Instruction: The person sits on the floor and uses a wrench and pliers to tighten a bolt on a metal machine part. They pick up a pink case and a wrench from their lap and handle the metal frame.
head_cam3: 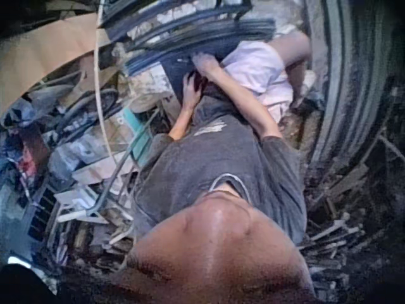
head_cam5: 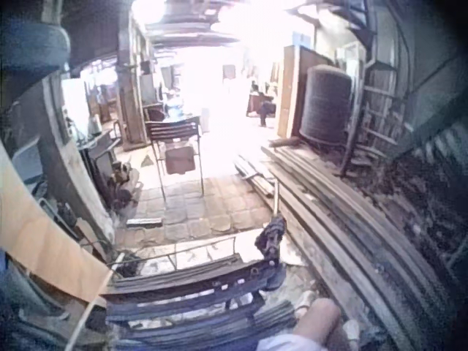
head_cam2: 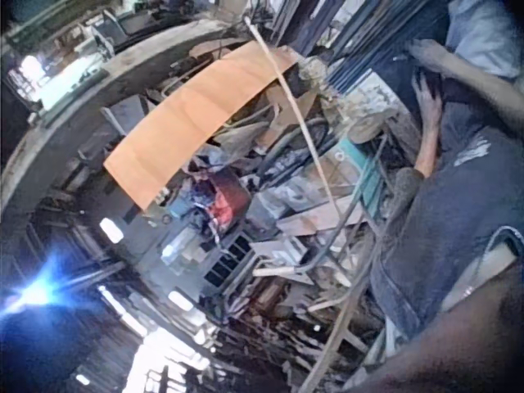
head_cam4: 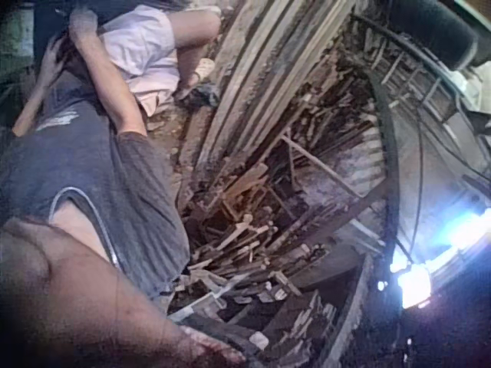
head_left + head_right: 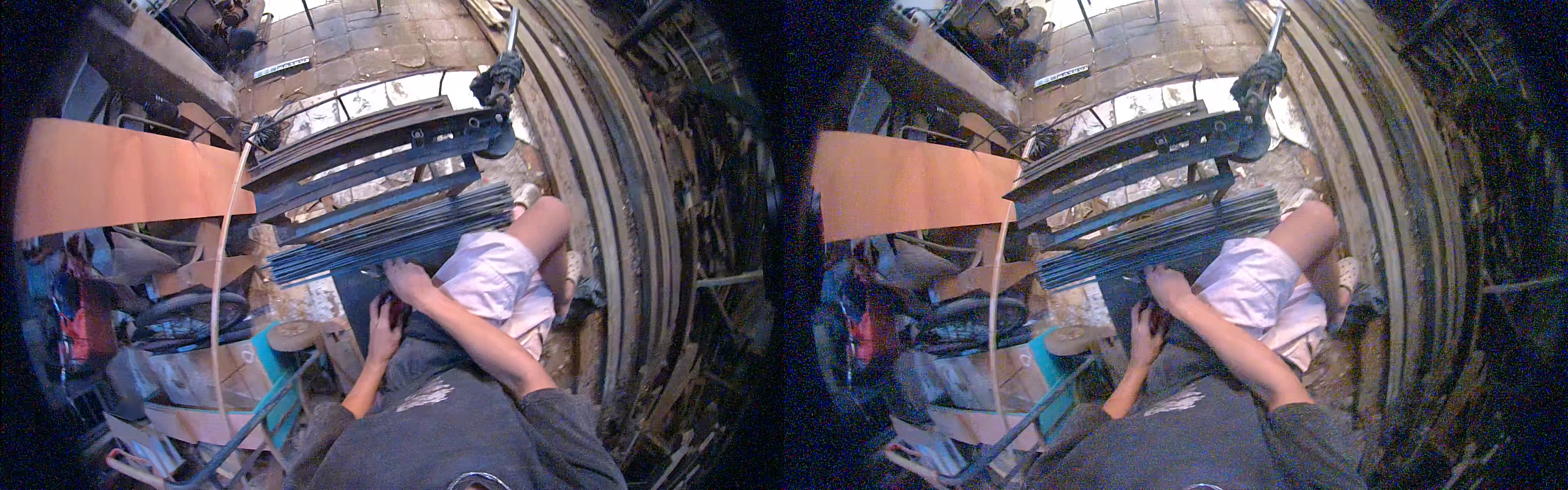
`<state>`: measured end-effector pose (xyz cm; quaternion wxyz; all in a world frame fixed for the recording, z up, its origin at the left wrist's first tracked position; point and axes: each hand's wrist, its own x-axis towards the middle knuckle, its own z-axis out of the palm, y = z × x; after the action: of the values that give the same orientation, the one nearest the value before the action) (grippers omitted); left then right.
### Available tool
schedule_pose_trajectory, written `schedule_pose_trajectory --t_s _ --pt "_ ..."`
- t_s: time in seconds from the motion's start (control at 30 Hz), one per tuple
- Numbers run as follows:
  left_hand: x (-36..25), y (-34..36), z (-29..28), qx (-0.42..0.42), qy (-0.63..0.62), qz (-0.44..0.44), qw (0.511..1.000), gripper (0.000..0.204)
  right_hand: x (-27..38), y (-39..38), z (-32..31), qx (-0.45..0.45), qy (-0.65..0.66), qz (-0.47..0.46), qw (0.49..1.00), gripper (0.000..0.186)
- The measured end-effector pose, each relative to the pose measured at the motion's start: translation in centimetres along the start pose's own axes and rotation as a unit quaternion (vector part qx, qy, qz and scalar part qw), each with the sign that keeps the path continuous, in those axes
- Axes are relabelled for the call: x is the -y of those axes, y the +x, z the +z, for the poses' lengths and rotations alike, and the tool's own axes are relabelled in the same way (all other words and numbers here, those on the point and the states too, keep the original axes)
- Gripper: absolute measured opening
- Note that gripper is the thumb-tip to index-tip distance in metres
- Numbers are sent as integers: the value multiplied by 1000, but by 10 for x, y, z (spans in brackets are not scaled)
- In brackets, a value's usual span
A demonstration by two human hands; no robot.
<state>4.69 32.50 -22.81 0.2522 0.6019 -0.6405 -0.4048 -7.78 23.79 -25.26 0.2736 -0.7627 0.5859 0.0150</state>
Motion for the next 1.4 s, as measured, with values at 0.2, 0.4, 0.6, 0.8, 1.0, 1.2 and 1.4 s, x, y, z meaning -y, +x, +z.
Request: schedule_pose_trajectory --t_s 0.2,0.4,0.6,0.8,1.0,1.2,1.4 --pt "28 5 -15 -140 -54 -42 988 25 19 -33 -113 -99 235 11 967 28" --pt "-36 72 -65 -286 -115 -9 951 14 -6 -66 -155 -98 538 144 825 18" --pt "-123 143 -101 -300 -140 213 919 10 -43 -14 -201 -102 552 154 813 26" --pt "-150 205 -112 -421 -192 313 830 12 -68 2 -222 -73 528 117 838 29" --pt "-171 163 -50 -86 -319 90 940 19 -68 9 -253 -47 482 125 866 29" --pt "-192 186 -17 -138 -514 -107 840 24 -94 4 -237 -80 413 139 897 24" --pt "-195 189 -13 -79 -623 -157 762 9 -94 4 -250 -25 378 227 897 20"
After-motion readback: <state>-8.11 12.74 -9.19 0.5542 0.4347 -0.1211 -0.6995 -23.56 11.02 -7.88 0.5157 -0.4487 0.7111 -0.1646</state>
